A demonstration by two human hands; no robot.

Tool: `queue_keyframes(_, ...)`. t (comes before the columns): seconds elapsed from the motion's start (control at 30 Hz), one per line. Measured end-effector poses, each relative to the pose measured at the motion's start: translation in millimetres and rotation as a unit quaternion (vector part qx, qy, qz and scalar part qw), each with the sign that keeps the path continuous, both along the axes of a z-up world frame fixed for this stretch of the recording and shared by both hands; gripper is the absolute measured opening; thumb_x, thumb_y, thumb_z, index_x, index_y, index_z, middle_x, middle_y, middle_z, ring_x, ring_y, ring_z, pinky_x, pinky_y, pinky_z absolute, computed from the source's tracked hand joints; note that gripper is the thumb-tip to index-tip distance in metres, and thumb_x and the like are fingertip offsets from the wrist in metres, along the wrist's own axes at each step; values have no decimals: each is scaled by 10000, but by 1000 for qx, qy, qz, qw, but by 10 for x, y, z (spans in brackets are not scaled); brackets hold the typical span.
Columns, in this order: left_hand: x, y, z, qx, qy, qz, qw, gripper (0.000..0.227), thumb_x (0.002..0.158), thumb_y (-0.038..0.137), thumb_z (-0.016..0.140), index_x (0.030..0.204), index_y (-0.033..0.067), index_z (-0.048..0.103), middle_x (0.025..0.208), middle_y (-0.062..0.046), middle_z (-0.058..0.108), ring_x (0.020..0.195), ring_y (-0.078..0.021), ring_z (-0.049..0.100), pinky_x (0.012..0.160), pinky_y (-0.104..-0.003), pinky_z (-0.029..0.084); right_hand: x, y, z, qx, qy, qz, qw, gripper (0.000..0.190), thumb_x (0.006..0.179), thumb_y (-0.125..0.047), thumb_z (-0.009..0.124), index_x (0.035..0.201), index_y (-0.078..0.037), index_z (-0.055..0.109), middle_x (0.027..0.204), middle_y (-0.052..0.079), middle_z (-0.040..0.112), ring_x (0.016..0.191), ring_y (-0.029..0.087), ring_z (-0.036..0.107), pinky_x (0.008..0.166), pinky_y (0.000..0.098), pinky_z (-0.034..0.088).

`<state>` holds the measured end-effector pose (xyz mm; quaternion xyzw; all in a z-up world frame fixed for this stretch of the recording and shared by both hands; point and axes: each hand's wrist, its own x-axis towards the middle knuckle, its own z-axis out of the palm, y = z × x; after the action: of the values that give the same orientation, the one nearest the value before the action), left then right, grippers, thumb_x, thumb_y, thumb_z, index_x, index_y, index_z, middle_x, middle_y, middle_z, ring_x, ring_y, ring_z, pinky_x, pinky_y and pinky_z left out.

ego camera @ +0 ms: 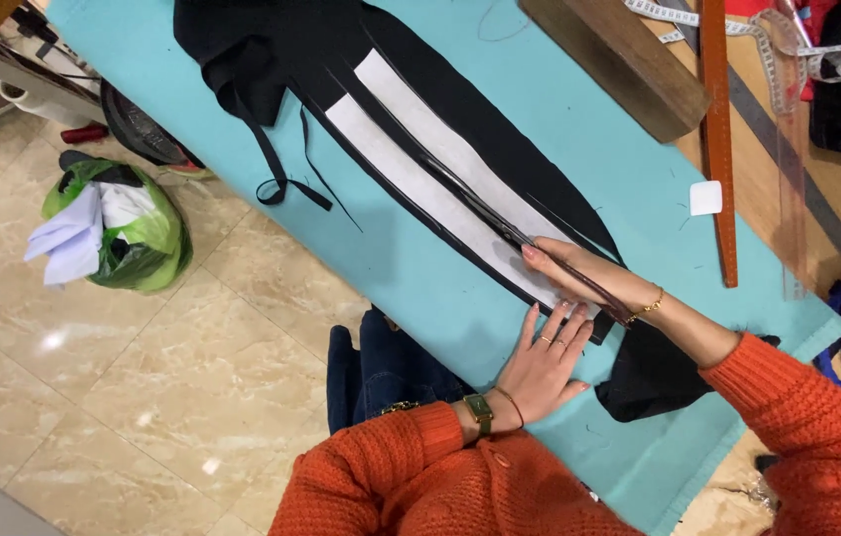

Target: The person uses shears to cut a long strip of black fabric with white stripes on a turquoise work surface. They trim the edges, cut the strip into smaller pieces, and then cut a separate black fabric piece into smaller sections, arranging the cut pieces on the table.

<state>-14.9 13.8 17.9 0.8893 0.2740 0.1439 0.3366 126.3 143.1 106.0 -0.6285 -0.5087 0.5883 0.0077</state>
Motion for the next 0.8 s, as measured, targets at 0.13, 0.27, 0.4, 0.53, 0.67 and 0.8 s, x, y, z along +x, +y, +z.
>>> queue_keyframes(0.13,11,-15,-56,-39,-38,5,999,872,874,421,635,1570,17,299,1673,-183,256,1594,-376,102,1291,-643,-12,-19,-11,-32,-7,23,-40,999,558,1033,-587,425,854,-78,568,590,11,435,487,121,460,403,255,352)
queue_keyframes(0.27,-20,-10,-94,-77,-85,0,993,845,856,423,634,1548,26,355,1658,-198,296,1595,-386,126,1281,-661,-26,-78,-22,50,-37,51,-85,994,563,1026,-588,443,893,-56,573,621,-3,396,479,104,419,381,224,318)
queue_keyframes(0.4,-227,317,-184,-14,-168,52,984,576,936,496,580,1441,223,542,1332,-87,655,1451,-316,488,1246,-662,227,51,-42,-163,-38,24,-39,998,540,1016,-590,431,914,-87,600,606,8,440,486,128,455,396,268,367)
queue_keyframes(0.53,-921,1481,177,284,-83,257,920,64,888,182,657,949,194,642,928,19,606,633,-217,546,675,-399,462,48,-51,-163,-34,28,-60,997,481,1037,-555,452,881,-113,559,608,-79,403,454,43,429,377,211,331)
queue_keyframes(0.67,-1468,2380,34,193,89,347,914,685,930,412,724,1511,152,471,1620,-82,383,1522,-347,250,1155,-704,178,-53,5,-26,-49,47,-81,994,437,1053,-548,431,904,-144,511,631,-113,341,452,14,377,411,192,288)
queue_keyframes(0.8,-1615,2607,-159,158,141,339,917,714,1044,619,434,1609,199,310,1712,-3,166,1576,-242,52,1193,-682,-54,-250,143,158,-45,36,-66,996,456,1040,-578,419,900,-153,508,627,-89,359,464,37,397,426,210,313)
